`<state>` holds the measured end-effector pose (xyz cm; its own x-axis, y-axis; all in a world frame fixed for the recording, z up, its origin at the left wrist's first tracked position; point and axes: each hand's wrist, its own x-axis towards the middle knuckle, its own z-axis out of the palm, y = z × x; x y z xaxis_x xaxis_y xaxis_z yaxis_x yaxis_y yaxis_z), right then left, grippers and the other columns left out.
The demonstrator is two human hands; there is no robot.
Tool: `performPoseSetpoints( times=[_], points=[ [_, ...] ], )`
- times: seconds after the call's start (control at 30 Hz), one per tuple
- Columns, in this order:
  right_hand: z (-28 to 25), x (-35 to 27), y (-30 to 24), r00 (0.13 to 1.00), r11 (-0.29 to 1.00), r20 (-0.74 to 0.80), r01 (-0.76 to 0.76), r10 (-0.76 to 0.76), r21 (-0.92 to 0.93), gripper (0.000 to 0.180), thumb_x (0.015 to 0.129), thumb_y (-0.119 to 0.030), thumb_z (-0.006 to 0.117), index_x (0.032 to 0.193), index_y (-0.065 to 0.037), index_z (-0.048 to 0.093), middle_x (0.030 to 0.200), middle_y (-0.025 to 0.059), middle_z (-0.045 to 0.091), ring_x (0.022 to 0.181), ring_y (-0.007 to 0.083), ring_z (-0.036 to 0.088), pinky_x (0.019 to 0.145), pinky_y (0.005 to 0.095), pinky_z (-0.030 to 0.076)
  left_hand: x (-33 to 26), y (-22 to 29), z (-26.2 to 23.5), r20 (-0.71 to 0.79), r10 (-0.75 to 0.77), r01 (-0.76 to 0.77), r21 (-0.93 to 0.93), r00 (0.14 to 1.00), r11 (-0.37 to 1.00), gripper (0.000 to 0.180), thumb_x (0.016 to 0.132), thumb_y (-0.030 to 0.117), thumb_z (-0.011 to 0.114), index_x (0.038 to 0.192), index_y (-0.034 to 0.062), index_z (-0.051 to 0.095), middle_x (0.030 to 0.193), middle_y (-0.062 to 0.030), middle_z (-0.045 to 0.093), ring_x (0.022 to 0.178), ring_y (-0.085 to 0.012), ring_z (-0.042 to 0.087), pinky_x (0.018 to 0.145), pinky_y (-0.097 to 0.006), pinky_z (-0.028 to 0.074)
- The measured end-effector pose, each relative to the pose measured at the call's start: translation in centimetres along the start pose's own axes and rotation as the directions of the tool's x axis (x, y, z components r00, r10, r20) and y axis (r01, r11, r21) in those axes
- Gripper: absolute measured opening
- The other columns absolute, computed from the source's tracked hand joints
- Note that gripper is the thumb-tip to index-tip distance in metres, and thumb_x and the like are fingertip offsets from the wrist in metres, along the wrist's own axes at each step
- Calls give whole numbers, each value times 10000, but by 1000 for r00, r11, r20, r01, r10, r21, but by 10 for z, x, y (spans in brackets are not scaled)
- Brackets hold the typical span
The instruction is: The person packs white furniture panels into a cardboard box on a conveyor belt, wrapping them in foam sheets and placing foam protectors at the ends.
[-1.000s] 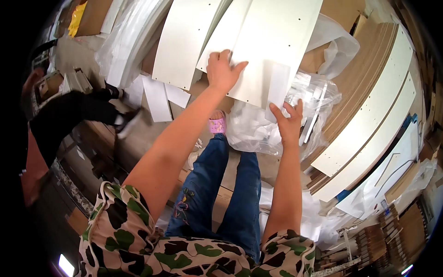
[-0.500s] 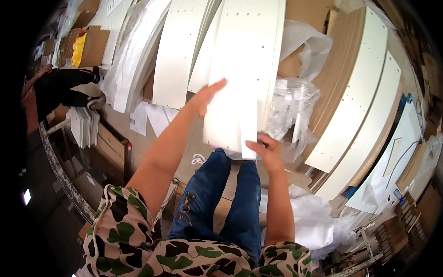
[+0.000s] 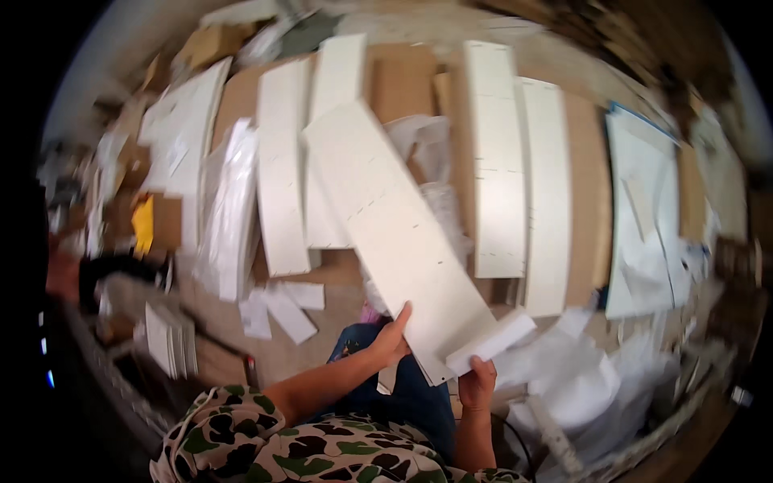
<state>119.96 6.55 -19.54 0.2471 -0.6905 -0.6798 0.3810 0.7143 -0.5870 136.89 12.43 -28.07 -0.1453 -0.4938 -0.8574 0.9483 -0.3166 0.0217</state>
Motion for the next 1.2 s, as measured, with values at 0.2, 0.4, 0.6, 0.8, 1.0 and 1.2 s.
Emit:
performPoseSetpoints(
  times=[0.2, 0.4, 0.6, 0.8, 1.0, 1.2],
  points=[
    [16, -83, 18, 921, 972, -347, 108, -177, -211, 250, 740, -103, 681, 937, 46, 639, 861, 62, 636, 770, 129, 579, 710, 239, 446, 12, 112, -49, 167, 252, -261, 34, 953, 965, 622, 865, 519, 455, 1277, 55, 403, 1254, -132, 478, 1127, -320, 474, 965, -476, 376],
    [31, -131, 21, 764, 940, -547, 281, -342, -195, 251, 734, -155, 699, 891, 36, 654, 801, 44, 629, 703, 103, 560, 639, 230, 435, 63, 159, -81, 73, 366, -371, 290, 928, 882, 599, 913, 484, 382, 1322, 47, 350, 1331, -97, 416, 1183, -293, 427, 991, -438, 359],
    [-62, -193, 12, 629, 883, -619, 349, -470, -315, 238, 755, -197, 677, 833, 27, 656, 735, 5, 608, 652, 76, 530, 592, 219, 416, -16, 76, -5, 123, 124, -158, 325, 985, 932, 499, 884, 419, 488, 1280, 125, 416, 1252, -64, 487, 1126, -267, 481, 916, -418, 437],
    [-150, -278, -12, 587, 827, -624, 532, -516, -183, 273, 780, -203, 632, 917, 34, 629, 807, 25, 608, 709, 92, 542, 643, 233, 426, -127, -11, 148, 356, 84, -268, 508, 931, 818, 525, 850, 476, 474, 1235, 120, 459, 1214, -41, 516, 1111, -238, 496, 911, -401, 436],
    [-256, -393, -87, 335, 530, -708, 846, -621, -64, 300, 721, -150, 625, 929, 67, 616, 830, 69, 619, 713, 136, 578, 669, 256, 467, -217, -193, 304, 780, -53, -431, 399, 624, 810, 596, 838, 522, 464, 1256, 99, 437, 1224, -43, 505, 1103, -226, 497, 889, -390, 441],
    [-349, -497, -128, 49, 238, -767, 961, -640, -137, 455, 712, -195, 525, 1061, 98, 521, 940, 122, 590, 827, 173, 573, 726, 260, 454, -219, -362, 435, 965, -54, -535, 189, 258, 823, 548, 904, 421, 401, 1282, 25, 372, 1201, -122, 496, 1101, -268, 495, 917, -390, 421]
  ],
)
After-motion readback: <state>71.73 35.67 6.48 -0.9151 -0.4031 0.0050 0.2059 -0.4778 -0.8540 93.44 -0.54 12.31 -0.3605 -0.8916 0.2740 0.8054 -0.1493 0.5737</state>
